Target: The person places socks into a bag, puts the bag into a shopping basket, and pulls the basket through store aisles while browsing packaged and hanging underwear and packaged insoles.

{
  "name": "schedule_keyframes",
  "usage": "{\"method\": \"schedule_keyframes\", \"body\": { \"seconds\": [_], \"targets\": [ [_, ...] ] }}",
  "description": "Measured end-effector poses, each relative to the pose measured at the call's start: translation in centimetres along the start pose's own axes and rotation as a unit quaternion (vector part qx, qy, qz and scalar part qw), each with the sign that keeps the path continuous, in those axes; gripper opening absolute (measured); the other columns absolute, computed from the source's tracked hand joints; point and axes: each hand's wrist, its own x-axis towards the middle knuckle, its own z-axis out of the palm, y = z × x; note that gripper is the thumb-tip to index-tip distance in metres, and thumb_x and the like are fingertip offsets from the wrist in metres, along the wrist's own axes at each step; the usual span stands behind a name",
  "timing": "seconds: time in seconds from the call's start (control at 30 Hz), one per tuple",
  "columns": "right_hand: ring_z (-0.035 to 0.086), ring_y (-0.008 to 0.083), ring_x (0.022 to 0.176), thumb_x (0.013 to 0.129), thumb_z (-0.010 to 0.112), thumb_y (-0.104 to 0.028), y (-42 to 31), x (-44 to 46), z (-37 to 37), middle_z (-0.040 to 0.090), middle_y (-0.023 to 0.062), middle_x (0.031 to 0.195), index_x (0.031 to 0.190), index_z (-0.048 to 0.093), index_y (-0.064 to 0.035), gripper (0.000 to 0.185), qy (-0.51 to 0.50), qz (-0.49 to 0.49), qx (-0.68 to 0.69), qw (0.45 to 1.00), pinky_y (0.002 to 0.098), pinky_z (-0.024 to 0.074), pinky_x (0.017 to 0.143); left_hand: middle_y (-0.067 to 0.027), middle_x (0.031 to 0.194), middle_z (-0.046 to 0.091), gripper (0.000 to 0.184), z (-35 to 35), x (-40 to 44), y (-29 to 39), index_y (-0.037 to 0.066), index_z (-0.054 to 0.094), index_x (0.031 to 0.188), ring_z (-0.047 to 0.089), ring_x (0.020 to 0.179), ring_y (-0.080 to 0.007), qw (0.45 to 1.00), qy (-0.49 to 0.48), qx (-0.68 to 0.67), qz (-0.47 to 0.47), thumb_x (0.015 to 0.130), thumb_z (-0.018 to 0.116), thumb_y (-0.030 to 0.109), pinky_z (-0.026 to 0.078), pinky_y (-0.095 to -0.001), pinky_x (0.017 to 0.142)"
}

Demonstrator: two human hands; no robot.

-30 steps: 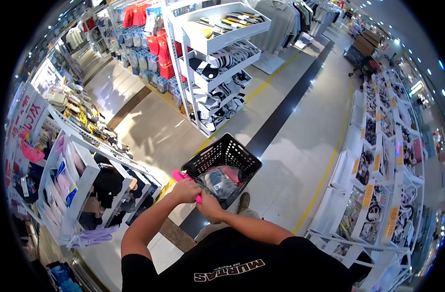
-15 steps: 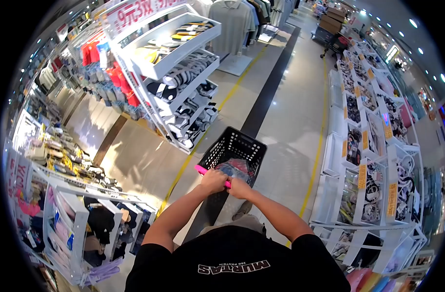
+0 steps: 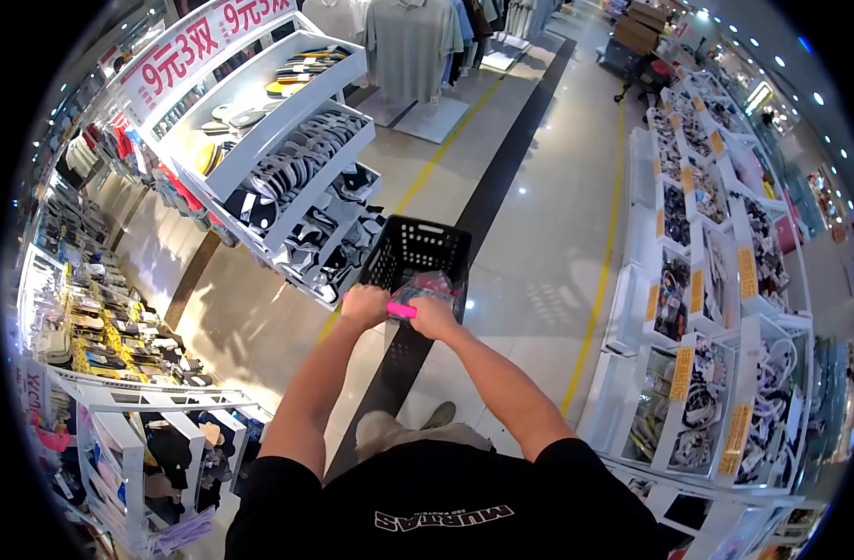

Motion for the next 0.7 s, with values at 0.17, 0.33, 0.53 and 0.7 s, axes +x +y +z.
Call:
{"method": "schedule_keyframes", "body": {
  "seconds": [0.17, 0.33, 0.53, 0.7],
  "targets": [
    [0.065, 0.041, 0.086, 0.077, 0.064, -0.017, 3.2, 5.9, -2.0, 0.068, 0.02, 0.085, 0.084, 0.065, -0.0074, 0.012, 0.004, -0.015, 0.005, 1.0, 0.0511, 0.0507, 0.076, -0.0096, 0.085, 0.072, 0.013, -0.7, 6.7, -1.4, 0.014, 0.072, 0.077, 0.07, 0.085, -0.027, 0.997, -0.054, 0.018, -0.052, 0.078, 0.063, 0.023, 0.052, -0.0406, 0.08],
    [0.065, 0.0418, 0.086, 0.078, 0.064, -0.019, 6.2, 11.7, -5.5, 0.068, 0.02, 0.087, 0.087, 0.067, -0.0077, 0.015, 0.005, -0.01, 0.002, 1.0, 0.0514, 0.0513, 0.077, -0.0089, 0.085, 0.072, 0.014, -0.8, 14.3, -3.6, 0.014, 0.072, 0.077, 0.07, 0.086, -0.0268, 0.998, -0.054, 0.011, -0.041, 0.077, 0.063, 0.024, 0.051, -0.0407, 0.079],
    [0.065, 0.0419, 0.084, 0.079, 0.063, -0.017, 10.9, 19.8, -10.2, 0.068, 0.0191, 0.086, 0.086, 0.067, -0.0104, 0.01, 0.014, 0.003, -0.032, 0.999, 0.0522, 0.0509, 0.076, -0.0124, 0.086, 0.073, 0.017, -0.4, 24.7, -6.1, 0.011, 0.074, 0.083, 0.072, 0.084, -0.0291, 0.997, -0.073, -0.013, -0.032, 0.079, 0.061, 0.021, 0.054, -0.0429, 0.077],
    [0.065, 0.0407, 0.086, 0.081, 0.063, -0.017, 14.8, 25.6, -15.4, 0.069, 0.0171, 0.086, 0.088, 0.069, -0.0116, 0.011, -0.043, 0.017, -0.074, 0.996, 0.0523, 0.0512, 0.077, -0.0155, 0.085, 0.073, 0.017, 0.5, 31.9, -6.7, 0.01, 0.074, 0.079, 0.073, 0.081, -0.0314, 0.997, -0.026, -0.058, -0.051, 0.08, 0.061, 0.021, 0.056, -0.0439, 0.072]
  ]
}}
